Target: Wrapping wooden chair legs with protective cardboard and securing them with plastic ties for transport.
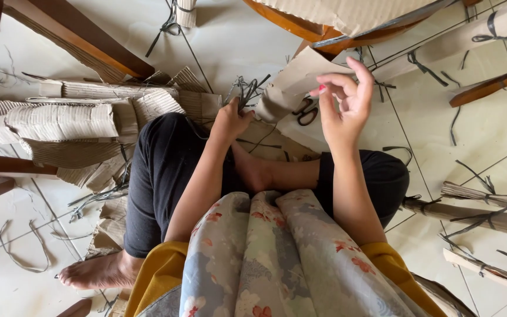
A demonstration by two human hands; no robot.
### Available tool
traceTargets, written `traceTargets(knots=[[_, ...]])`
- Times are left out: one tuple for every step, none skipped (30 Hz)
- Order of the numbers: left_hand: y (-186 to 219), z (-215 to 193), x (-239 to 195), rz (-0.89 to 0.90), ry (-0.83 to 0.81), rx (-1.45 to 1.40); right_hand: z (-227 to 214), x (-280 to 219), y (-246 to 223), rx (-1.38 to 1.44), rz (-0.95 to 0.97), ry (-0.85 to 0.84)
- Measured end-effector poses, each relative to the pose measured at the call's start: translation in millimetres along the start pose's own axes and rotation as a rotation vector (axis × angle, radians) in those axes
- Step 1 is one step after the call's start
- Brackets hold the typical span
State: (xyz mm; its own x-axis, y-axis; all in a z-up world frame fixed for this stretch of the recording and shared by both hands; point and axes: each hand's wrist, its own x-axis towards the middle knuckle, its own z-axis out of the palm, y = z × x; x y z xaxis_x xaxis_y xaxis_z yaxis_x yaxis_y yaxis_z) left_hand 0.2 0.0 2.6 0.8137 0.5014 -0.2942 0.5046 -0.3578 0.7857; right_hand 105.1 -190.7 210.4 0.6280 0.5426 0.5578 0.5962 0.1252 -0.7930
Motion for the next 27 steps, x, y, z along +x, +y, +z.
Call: traceTargets(knots=[[0.3,-1.6,-2.7,-0.002,0.000,0.000,-0.9,-4.9,10.0,0.002,0.001,-0.001],[1.0,-2.7,-5.1,0.032,0.030,-0.055,-2.4,-9.9,19.9,-0.008,-0.032,0.053],[1.9,-3.6,-7.5,0.066,0.060,-0.110,-4.0,-15.0,29.9,-0.017,-0.065,0.108],[0.6,-0.6,-6.7,0.066,0.058,-0.109,-6.3,-20.9,35.7,-0.018,-0.064,0.109],[-0.7,2.4,-5.9,0.087,0.095,-0.158,-8.7,-26.9,41.6,-0.020,-0.052,0.134],[-2.0,5.8,-5.3,0.107,0.133,-0.207,-11.2,-33.3,47.4,-0.022,-0.040,0.159],[5.7,2.0,-8.6,0.107,0.130,-0.206,-10.7,-39.0,48.2,-0.023,-0.038,0.161],[13.4,-1.8,-12.1,0.162,0.157,-0.269,-10.0,-44.8,49.0,-0.042,-0.002,0.160],[21.1,-5.6,-15.7,0.218,0.185,-0.333,-9.5,-50.7,49.5,-0.060,0.034,0.159],[28.3,-8.8,-20.6,0.218,0.184,-0.332,-3.6,-52.2,48.5,-0.060,0.035,0.160],[35.5,-12.1,-25.7,0.220,0.240,-0.365,2.2,-53.8,47.1,-0.069,0.060,0.123],[42.4,-16.5,-30.7,0.222,0.299,-0.396,9.1,-54.7,46.0,-0.076,0.084,0.085],[46.4,-17.3,-36.3,0.223,0.300,-0.394,19.6,-54.3,46.7,-0.074,0.083,0.086],[50.0,-19.0,-42.1,0.341,0.408,-0.432,31.0,-53.6,47.2,-0.041,0.081,0.043],[53.4,-21.0,-48.3,0.460,0.515,-0.468,42.7,-53.1,47.3,-0.008,0.078,-0.001],[64.8,-26.9,-57.9,0.460,0.523,-0.462,51.5,-47.7,43.3,0.000,0.074,-0.002],[76.1,-32.9,-67.5,0.512,0.557,-0.443,60.6,-42.3,39.0,0.001,0.065,-0.037],[87.2,-38.8,-77.5,0.563,0.590,-0.423,69.9,-37.3,34.3,0.002,0.057,-0.073],[77.3,-29.2,-76.6,0.562,0.596,-0.416,77.7,-33.2,30.9,0.010,0.054,-0.074],[67.6,-18.8,-75.3,0.586,0.592,-0.424,84.7,-29.3,27.5,0.000,0.059,-0.070],[57.4,-8.4,-73.7,0.610,0.588,-0.432,92.0,-25.4,24.4,-0.010,0.064,-0.066],[72.0,-13.0,-83.9,0.607,0.593,-0.431,91.0,-22.3,24.5,-0.006,0.063,-0.070],[86.4,-17.5,-93.6,0.626,0.586,-0.475,90.3,-19.1,25.1,-0.077,0.028,-0.074],[100.8,-21.3,-103.2,0.645,0.577,-0.521,89.0,-16.3,25.9,-0.149,-0.005,-0.076],[93.6,-1.3,-98.1,0.643,0.580,-0.520,86.9,-17.3,27.6,-0.147,-0.005,-0.079],[86.7,20.3,-94.0,0.512,0.575,-0.672,83.6,-19.7,29.2,-0.156,0.005,-0.094],[80.0,42.1,-89.8,0.377,0.567,-0.820,80.0,-21.9,31.0,-0.164,0.015,-0.110]])
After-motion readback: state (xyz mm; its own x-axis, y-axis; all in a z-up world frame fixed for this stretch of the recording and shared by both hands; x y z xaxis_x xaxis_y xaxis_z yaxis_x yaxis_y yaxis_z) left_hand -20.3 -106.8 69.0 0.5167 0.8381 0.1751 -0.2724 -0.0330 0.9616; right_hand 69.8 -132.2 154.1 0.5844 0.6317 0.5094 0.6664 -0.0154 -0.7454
